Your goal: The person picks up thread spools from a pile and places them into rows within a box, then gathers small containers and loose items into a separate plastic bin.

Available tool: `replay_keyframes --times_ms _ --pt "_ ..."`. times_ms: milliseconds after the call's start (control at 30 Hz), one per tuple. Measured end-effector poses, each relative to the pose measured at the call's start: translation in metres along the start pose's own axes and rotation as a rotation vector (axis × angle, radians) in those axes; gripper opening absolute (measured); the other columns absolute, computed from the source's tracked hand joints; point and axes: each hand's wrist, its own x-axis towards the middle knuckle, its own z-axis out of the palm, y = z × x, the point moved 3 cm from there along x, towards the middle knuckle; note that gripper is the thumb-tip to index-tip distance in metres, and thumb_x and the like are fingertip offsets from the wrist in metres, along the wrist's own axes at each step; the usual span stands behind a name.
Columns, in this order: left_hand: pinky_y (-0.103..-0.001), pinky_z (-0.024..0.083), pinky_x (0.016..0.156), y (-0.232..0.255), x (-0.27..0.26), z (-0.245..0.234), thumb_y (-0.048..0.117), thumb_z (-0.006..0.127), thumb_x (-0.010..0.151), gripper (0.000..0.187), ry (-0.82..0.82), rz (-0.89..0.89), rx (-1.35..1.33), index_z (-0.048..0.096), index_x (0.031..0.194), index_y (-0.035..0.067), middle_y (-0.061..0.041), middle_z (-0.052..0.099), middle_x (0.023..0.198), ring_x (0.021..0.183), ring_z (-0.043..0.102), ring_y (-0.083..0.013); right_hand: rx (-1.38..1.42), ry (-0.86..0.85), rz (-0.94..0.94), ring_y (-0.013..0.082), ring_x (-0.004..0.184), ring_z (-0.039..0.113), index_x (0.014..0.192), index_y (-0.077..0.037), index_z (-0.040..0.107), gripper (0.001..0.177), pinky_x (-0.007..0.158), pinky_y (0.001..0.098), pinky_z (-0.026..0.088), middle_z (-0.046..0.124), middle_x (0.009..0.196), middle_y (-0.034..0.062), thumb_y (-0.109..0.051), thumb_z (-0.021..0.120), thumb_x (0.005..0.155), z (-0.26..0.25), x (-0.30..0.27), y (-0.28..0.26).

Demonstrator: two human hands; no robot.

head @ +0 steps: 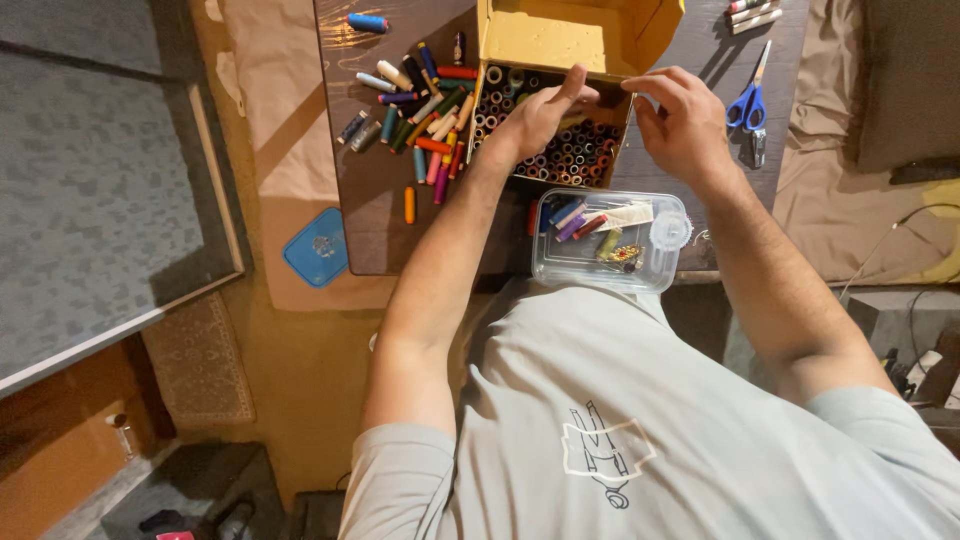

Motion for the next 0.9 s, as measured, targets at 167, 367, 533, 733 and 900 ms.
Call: replay_keyframes --times_ms 167,367,533,733,900 --pt "-0.044 0.052 0.114 0.026 -0.084 -0.022 0.077 0.022 0.101 0.094 0.396 0.358 -0.265 0.064 0.129 -0.003 -0.024 0.072 0.126 0.123 0.069 -0.0319 -0.062 0.052 -0.110 0.0295 0.102 0.067 0.115 -0.009 0.073 0.012 0.088 0.0413 0.056 0.071 0.111 0.0085 -0.008 0.072 0.103 0.013 0.008 -0.016" --pt "-0.032 0.053 0.092 -0.021 -0.196 -0.028 0.038 0.041 0.115 0.047 1.002 0.358 -0.308 0.068 0.107 0.000 -0.009 0.071 0.101 0.094 0.066 -0.0169 -0.224 -0.149 -0.234 0.0278 0.095 0.067 0.113 -0.012 0.076 0.016 0.088 0.0418 0.056 0.070 0.096 0.0065 -0.016 0.072 0.097 0.075 0.028 -0.027" --pt "-0.027 0.055 0.082 -0.076 -0.250 -0.007 0.019 0.056 0.108 0.021 1.175 0.173 -0.363 0.067 0.104 0.001 -0.005 0.069 0.097 0.090 0.064 -0.0120 -0.386 -0.436 -0.004 0.0258 0.079 0.070 0.117 -0.019 0.078 0.030 0.068 0.0409 0.057 0.076 0.096 0.0080 -0.008 0.064 0.093 0.129 0.045 -0.006" --pt "-0.027 0.054 0.079 -0.106 -0.277 0.028 0.019 0.058 0.108 0.021 1.144 0.130 -0.462 0.068 0.103 0.001 -0.006 0.070 0.094 0.086 0.064 -0.0120 -0.686 -0.653 0.026 0.0225 0.081 0.074 0.103 -0.019 0.081 0.017 0.069 0.0368 0.058 0.079 0.093 0.0080 -0.014 0.065 0.098 0.154 0.060 0.010" --pt "-0.027 0.054 0.080 -0.107 -0.280 0.035 0.021 0.057 0.108 0.023 1.119 0.135 -0.544 0.068 0.104 0.001 -0.006 0.068 0.095 0.087 0.063 -0.0120 -0.758 -0.725 0.030 0.0215 0.075 0.076 0.099 -0.016 0.080 0.014 0.063 0.0360 0.059 0.079 0.087 0.0076 -0.016 0.066 0.098 0.167 0.065 0.025"
